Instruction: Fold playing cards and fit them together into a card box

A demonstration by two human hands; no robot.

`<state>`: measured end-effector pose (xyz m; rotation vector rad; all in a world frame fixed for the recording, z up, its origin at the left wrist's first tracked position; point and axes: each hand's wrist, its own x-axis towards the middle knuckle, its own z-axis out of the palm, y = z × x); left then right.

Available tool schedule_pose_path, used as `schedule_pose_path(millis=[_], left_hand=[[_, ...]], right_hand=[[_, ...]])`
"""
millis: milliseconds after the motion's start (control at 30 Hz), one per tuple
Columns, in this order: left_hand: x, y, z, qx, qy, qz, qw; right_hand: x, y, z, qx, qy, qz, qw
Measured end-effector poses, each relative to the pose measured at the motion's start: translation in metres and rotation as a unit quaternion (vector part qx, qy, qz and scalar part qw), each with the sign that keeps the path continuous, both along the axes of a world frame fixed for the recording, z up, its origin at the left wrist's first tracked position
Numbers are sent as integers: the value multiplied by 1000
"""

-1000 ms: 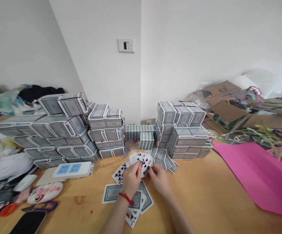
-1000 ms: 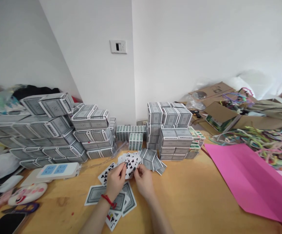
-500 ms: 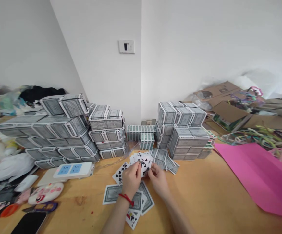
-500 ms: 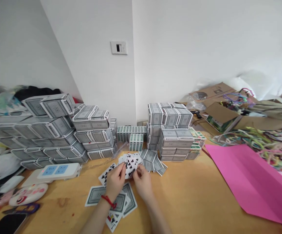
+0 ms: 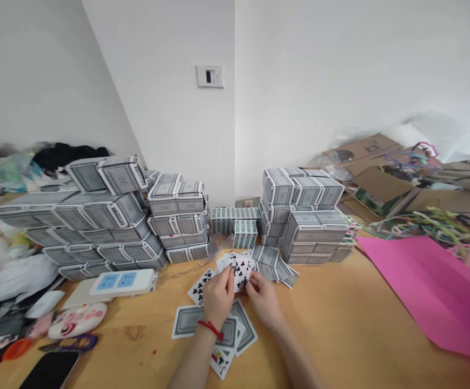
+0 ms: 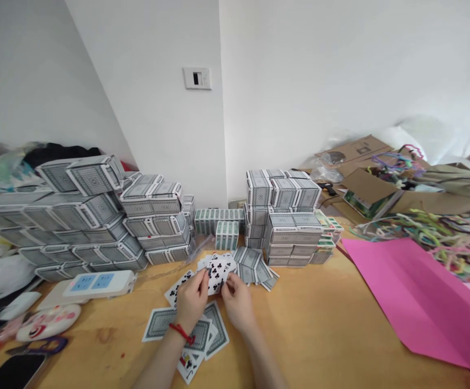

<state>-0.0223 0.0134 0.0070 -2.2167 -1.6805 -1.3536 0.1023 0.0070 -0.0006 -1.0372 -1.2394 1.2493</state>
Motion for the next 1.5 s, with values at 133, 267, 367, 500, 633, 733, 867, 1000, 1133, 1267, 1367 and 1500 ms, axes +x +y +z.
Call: schedule_pose_path(millis=[133, 267, 367, 500, 633, 733, 867, 1000, 1133, 1267, 1367, 1500], left_hand=[[0, 0, 0, 4, 5, 10, 1000], [-1, 1, -2, 13, 0, 15, 1000], [-1, 2, -4, 11, 0, 17, 1000], [-1, 2, -4, 10, 8, 15, 1000], [0, 1, -3, 11, 11, 13, 1000], [0, 1, -3, 13, 11, 12, 1000], [0, 1, -2, 17, 8, 11, 1000], [0, 1, -2, 16, 14, 13, 1000], [1, 2, -2, 19, 12, 8, 1000], [1, 3, -1, 27, 11, 4, 1000], [0, 3, -2, 30, 14, 4, 999], [-1, 3, -3, 37, 16, 4, 999]], right_hand=[[-2, -2, 3, -6, -3, -1, 1000], [-1, -3, 7, 4, 0, 5, 1000], [-1, -2, 5, 5, -3, 4, 1000], [-2, -1, 1, -6, -12, -5, 1000], [-2, 0, 3, 7, -8, -3, 1000], [-2, -1, 4, 19, -4, 1, 1000], [-3, -1, 1, 5, 4, 9, 1000], [-3, 0, -2, -6, 26, 7, 1000], [0, 1, 1, -16, 43, 25, 999], [5, 3, 6, -39, 65, 58, 995], [8, 3, 9, -49, 82, 72, 993], [8, 3, 10, -60, 94, 74, 991]])
